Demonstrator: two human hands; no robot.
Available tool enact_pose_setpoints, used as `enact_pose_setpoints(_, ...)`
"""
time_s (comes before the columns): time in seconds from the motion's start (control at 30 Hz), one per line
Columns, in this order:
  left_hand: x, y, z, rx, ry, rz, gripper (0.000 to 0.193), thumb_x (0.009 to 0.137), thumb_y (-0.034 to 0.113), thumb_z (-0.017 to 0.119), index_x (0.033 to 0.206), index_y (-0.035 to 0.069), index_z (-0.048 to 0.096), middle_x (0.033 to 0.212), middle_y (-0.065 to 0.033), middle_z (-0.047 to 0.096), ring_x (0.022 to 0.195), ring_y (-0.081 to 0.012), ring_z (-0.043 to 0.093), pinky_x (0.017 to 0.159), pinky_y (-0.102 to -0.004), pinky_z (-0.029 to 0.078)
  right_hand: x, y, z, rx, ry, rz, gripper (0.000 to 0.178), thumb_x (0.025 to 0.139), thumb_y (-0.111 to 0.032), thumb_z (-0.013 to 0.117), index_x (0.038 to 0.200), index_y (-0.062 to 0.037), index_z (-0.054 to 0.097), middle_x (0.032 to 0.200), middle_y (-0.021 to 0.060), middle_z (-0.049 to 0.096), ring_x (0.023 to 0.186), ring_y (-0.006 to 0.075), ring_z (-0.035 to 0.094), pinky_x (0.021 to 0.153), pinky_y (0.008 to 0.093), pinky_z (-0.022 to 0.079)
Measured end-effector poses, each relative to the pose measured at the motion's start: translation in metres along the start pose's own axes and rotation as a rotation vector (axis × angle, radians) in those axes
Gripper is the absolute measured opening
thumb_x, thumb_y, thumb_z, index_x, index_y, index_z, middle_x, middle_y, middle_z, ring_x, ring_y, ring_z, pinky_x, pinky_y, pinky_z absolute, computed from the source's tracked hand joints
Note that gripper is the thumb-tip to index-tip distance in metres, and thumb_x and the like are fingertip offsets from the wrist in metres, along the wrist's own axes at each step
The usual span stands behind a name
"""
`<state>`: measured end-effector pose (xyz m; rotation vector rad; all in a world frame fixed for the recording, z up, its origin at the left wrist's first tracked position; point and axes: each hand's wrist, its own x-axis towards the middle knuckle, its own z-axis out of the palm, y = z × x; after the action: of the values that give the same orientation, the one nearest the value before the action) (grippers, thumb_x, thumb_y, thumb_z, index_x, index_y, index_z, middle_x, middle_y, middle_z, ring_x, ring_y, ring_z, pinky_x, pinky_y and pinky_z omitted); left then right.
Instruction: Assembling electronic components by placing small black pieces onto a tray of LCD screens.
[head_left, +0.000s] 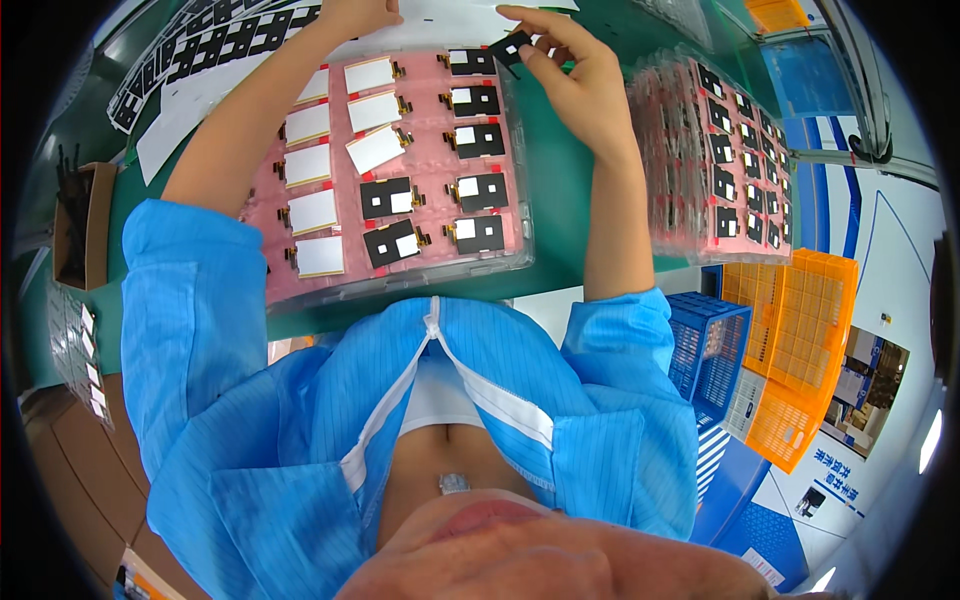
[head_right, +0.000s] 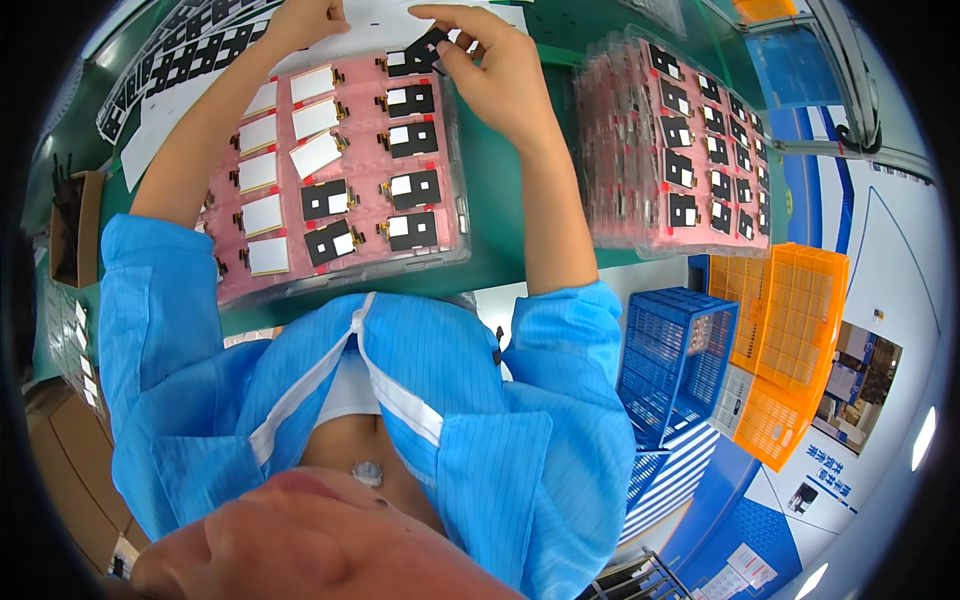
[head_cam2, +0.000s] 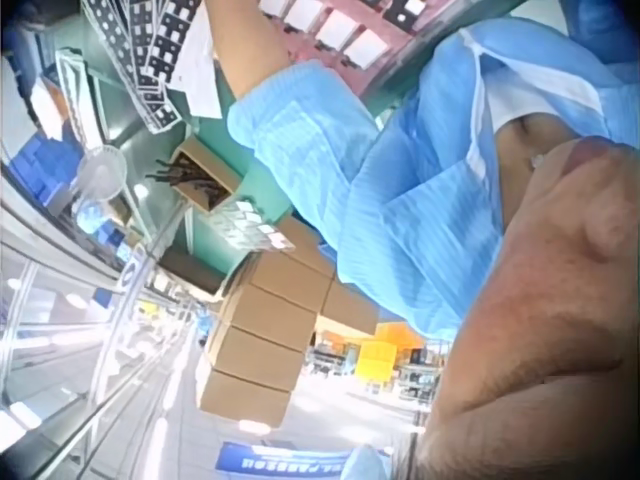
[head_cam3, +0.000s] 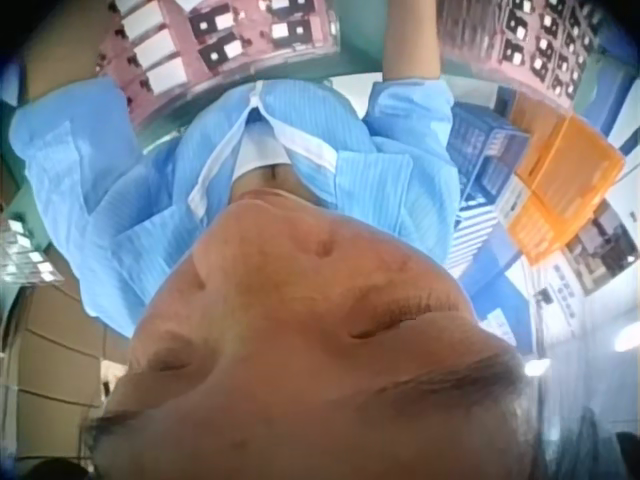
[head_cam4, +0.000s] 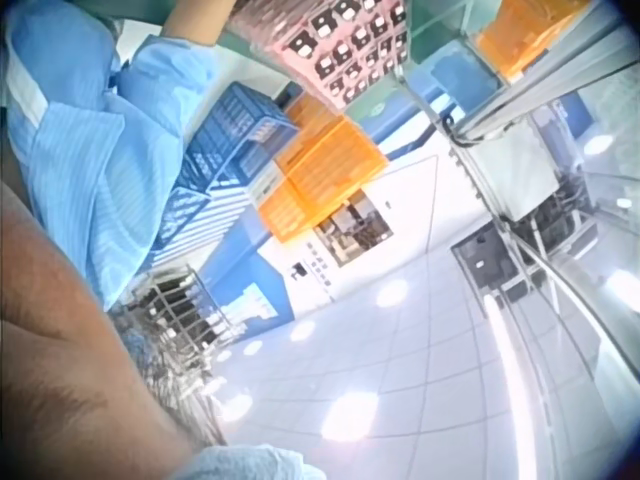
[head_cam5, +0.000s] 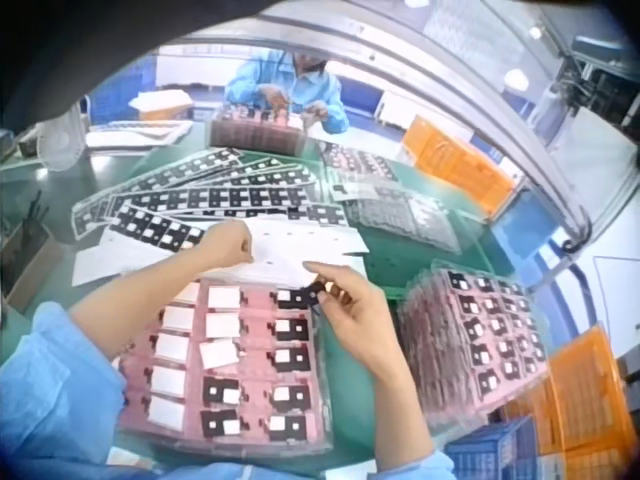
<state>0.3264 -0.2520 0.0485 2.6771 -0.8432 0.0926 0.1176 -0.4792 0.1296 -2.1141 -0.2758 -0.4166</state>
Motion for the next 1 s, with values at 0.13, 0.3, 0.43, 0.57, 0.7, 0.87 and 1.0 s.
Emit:
enact_pose_setpoints(0.13,0.002,0.016,-0.008,-0.024,0.034,-0.032,0.018,0.072,0.023,0.084,0.084,0.009,0.081,0.081,-0.0143,0.075,0.073,-0.0332,0.071,0.068,-0.0427,0.058,-0.010,-0.001,-0.001,-0.006,0.070,-0.057,0.031,0.087,-0.004,0.070,0.114,-0.0162,0.077,0.086,0.0016,0.073,0.071,0.0145,0.058,0.066,0.0310,0.050)
enact_pose_setpoints(0.3,0.012,-0.062,0.046,-0.775,0.342,0.531,0.015,0.077,0.014,0.074,0.089,0.012,0.082,0.091,-0.0175,0.076,0.085,-0.0349,0.072,0.077,-0.0418,0.058,-0.010,-0.010,0.004,0.011,0.006,-0.046,0.042,0.087,0.001,0.068,0.125,-0.0134,0.073,0.097,0.0013,0.074,0.077,0.0120,0.054,0.075,0.0274,0.048)
enact_pose_setpoints(0.43,0.015,-0.025,0.035,-0.180,0.126,0.179,0.016,0.081,0.011,0.068,0.090,0.011,0.082,0.094,-0.0181,0.075,0.089,-0.0363,0.072,0.079,-0.0434,0.057,-0.019,-0.010,-0.004,0.038,0.012,0.020,0.039,0.086,0.001,0.069,0.124,-0.0108,0.073,0.097,0.0015,0.075,0.078,0.0116,0.057,0.078,0.0272,0.049)
enact_pose_setpoints(0.57,-0.008,0.005,-0.007,-0.117,0.219,-0.040,0.012,0.079,0.020,0.075,0.081,0.010,0.080,0.085,-0.0173,0.073,0.084,-0.0372,0.070,0.075,-0.0464,0.056,-0.021,-0.008,0.000,0.083,0.020,0.007,0.035,0.086,-0.002,0.074,0.120,-0.0074,0.074,0.105,0.0047,0.075,0.083,0.0120,0.063,0.081,0.0286,0.052)
enact_pose_setpoints(0.7,-0.057,0.027,-0.061,-0.356,0.045,-0.002,0.026,0.076,0.022,0.088,0.072,0.002,0.072,0.067,-0.0120,0.066,0.063,-0.0190,0.063,0.060,-0.0352,0.049,-0.026,0.012,-0.006,0.095,-0.042,0.094,0.019,0.087,-0.002,0.080,0.104,0.0001,0.072,0.094,0.0000,0.070,0.087,0.0073,0.062,0.081,0.0227,0.051)
enact_pose_setpoints(0.87,-0.171,0.040,-0.083,-0.428,-0.085,-0.007,0.016,0.076,0.013,0.084,0.085,0.002,0.076,0.083,-0.0107,0.069,0.076,-0.0231,0.065,0.068,-0.0359,0.051,-0.019,-0.036,0.017,-0.042,-0.203,-0.078,0.009,0.083,-0.004,0.079,0.088,-0.0030,0.072,0.093,0.0043,0.065,0.084,0.0132,0.055,0.076,0.0280,0.045)
enact_pose_setpoints(1.0,-0.220,0.056,-0.060,-0.178,0.078,0.061,0.027,0.084,0.022,0.080,0.105,0.006,0.075,0.101,-0.0052,0.067,0.088,-0.0278,0.064,0.078,-0.0385,0.053,-0.015,-0.028,0.039,0.218,-0.353,0.090,0.007,0.089,-0.002,0.075,0.093,-0.0023,0.069,0.079,-0.0014,0.064,0.075,0.0078,0.055,0.068,0.0246,0.044)
